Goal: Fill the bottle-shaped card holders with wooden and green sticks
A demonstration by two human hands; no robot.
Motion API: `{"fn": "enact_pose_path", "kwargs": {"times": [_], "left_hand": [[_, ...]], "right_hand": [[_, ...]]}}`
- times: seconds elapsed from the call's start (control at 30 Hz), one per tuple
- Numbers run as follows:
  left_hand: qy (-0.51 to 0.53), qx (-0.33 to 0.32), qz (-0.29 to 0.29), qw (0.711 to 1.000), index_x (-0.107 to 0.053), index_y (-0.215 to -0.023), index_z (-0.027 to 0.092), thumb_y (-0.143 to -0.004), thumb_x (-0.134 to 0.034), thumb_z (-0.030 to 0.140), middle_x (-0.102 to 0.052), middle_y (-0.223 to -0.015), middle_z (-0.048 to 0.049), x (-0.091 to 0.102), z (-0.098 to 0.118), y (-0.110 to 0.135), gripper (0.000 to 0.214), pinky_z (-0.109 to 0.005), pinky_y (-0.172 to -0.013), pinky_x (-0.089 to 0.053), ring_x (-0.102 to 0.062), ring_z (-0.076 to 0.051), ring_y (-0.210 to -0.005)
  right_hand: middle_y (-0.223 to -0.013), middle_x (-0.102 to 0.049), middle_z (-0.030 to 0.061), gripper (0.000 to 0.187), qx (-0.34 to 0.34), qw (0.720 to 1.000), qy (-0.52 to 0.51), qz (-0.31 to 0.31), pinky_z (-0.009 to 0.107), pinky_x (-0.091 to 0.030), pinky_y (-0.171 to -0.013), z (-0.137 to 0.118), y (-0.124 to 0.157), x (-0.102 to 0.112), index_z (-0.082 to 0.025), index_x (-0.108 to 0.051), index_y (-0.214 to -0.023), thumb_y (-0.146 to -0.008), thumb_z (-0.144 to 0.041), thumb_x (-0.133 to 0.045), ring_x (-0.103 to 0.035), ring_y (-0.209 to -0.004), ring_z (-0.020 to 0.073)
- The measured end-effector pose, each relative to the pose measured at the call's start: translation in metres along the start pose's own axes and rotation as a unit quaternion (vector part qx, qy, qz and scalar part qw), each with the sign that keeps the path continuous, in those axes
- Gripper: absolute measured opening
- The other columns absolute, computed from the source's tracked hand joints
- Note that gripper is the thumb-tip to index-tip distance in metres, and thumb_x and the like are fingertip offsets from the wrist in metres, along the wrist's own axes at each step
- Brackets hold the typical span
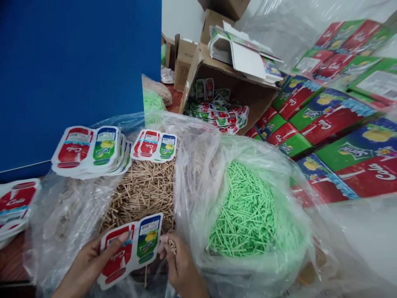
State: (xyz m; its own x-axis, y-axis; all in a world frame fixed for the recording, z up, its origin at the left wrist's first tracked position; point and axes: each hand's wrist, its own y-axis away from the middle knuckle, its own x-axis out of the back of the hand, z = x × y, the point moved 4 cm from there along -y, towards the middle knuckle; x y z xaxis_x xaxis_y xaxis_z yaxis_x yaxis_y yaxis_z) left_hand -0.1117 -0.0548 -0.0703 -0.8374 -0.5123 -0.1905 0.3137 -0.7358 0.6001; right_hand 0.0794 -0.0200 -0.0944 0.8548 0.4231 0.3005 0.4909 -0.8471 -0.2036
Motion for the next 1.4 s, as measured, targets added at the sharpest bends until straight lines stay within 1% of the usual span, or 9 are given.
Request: {"fn": "enact_pose_path", "kwargs": {"times": [0.13, 0.3, 0.53, 0.67, 0.77, 1.0, 1.2, 1.3, 1.4], "left_hand": [[-0.022, -0.001, -0.007, 1.0, -0.069, -0.067, 0.019, -0.053, -0.086, 0.032, -0.068, -0.045, 0.0028, 0.002, 0.002, -0.003, 0.025, -0.023, -0.036, -0.048, -0.062, -0.018, -0.035], [-0.027, -0.032, -0.016, 0.999, -0.069, -0.074, 0.02, -0.056, -0.084, 0.033, -0.072, -0.055, 0.0016, 0.004, 0.003, -0.008, 0.027, -0.025, -0.042, -0.052, -0.067, -0.021, -0.044], [-0.063, -0.045, -0.03, 0.997, -0.069, -0.066, 0.019, -0.06, -0.081, 0.037, -0.068, -0.047, 0.002, 0.002, -0.003, -0.014, 0.022, -0.022, -0.038, -0.047, -0.063, -0.018, -0.039], [-0.026, -0.036, 0.01, 0.999, -0.069, -0.068, 0.02, -0.058, -0.083, 0.038, -0.068, -0.046, 0.0036, 0.005, 0.002, -0.011, 0.025, -0.023, -0.037, -0.049, -0.063, -0.019, -0.038], [-0.018, -0.031, 0.033, 0.999, -0.069, -0.073, 0.02, -0.057, -0.083, 0.041, -0.069, -0.047, 0.0023, 0.009, 0.007, -0.006, 0.03, -0.025, -0.039, -0.052, -0.067, -0.022, -0.042], [-0.011, -0.034, 0.051, 0.998, -0.068, -0.07, 0.02, -0.054, -0.085, 0.038, -0.07, -0.049, 0.0023, 0.02, 0.008, -0.006, 0.029, -0.024, -0.037, -0.05, -0.066, -0.021, -0.042], [0.033, 0.017, 0.023, 0.999, -0.069, -0.063, 0.017, -0.053, -0.085, 0.04, -0.068, -0.046, -0.0001, 0.016, 0.0, -0.001, 0.031, -0.025, -0.039, -0.05, -0.066, -0.022, -0.042], [0.028, 0.005, 0.018, 0.999, -0.07, -0.066, 0.016, -0.054, -0.082, 0.05, -0.067, -0.047, 0.0005, 0.017, -0.002, 0.002, 0.038, -0.025, -0.044, -0.052, -0.062, -0.018, -0.038], [-0.019, -0.077, 0.046, 0.996, -0.07, -0.066, 0.016, -0.058, -0.077, 0.056, -0.066, -0.049, 0.0024, 0.025, -0.001, 0.002, 0.041, -0.021, -0.042, -0.048, -0.058, -0.014, -0.04]], "right_hand": [[-0.08, -0.061, 0.0021, 0.023, 0.002, 1.0, 0.003, -0.001, 0.028, -0.049, -0.066, -0.001, 0.0, -0.001, -0.025, -0.048, -0.115, -0.101, -0.026, -0.029, -0.058, -0.067, 0.0152], [-0.081, -0.062, 0.0034, 0.024, -0.009, 1.0, 0.02, -0.004, 0.03, -0.049, -0.066, 0.001, 0.001, -0.001, -0.023, -0.048, -0.115, -0.101, -0.028, -0.029, -0.059, -0.068, 0.0159], [-0.081, -0.061, 0.0035, 0.024, -0.013, 1.0, -0.003, -0.003, 0.03, -0.05, -0.066, 0.003, 0.004, -0.002, -0.024, -0.047, -0.115, -0.101, -0.029, -0.028, -0.059, -0.069, 0.0158], [-0.083, -0.061, 0.0034, 0.026, -0.033, 0.999, -0.017, -0.007, 0.029, -0.049, -0.067, 0.002, 0.0, -0.003, -0.024, -0.05, -0.114, -0.101, -0.032, -0.03, -0.06, -0.07, 0.0155], [-0.087, -0.062, 0.0051, 0.032, -0.095, 0.994, -0.049, -0.001, 0.03, -0.05, -0.068, 0.004, -0.005, -0.004, -0.021, -0.051, -0.114, -0.1, -0.041, -0.031, -0.062, -0.071, 0.0156], [-0.076, -0.065, 0.0028, 0.057, -0.234, 0.952, -0.194, 0.033, 0.026, -0.049, -0.054, 0.013, -0.013, -0.009, -0.018, -0.053, -0.116, -0.085, -0.065, -0.049, -0.062, -0.056, 0.0128], [-0.062, -0.064, -0.0013, 0.053, -0.322, 0.869, -0.375, 0.037, 0.018, -0.037, -0.039, 0.012, -0.015, -0.011, -0.015, -0.061, -0.097, -0.069, -0.06, -0.072, -0.054, -0.04, 0.0078], [-0.06, -0.064, -0.0011, 0.047, -0.342, 0.863, -0.371, 0.018, 0.018, -0.038, -0.04, 0.004, -0.016, -0.009, -0.015, -0.064, -0.091, -0.07, -0.055, -0.074, -0.054, -0.04, 0.0077], [-0.069, -0.067, 0.001, 0.044, -0.349, 0.884, -0.311, 0.025, 0.022, -0.047, -0.049, 0.002, -0.016, -0.002, -0.018, -0.067, -0.091, -0.071, -0.056, -0.073, -0.06, -0.051, 0.0109]]}}
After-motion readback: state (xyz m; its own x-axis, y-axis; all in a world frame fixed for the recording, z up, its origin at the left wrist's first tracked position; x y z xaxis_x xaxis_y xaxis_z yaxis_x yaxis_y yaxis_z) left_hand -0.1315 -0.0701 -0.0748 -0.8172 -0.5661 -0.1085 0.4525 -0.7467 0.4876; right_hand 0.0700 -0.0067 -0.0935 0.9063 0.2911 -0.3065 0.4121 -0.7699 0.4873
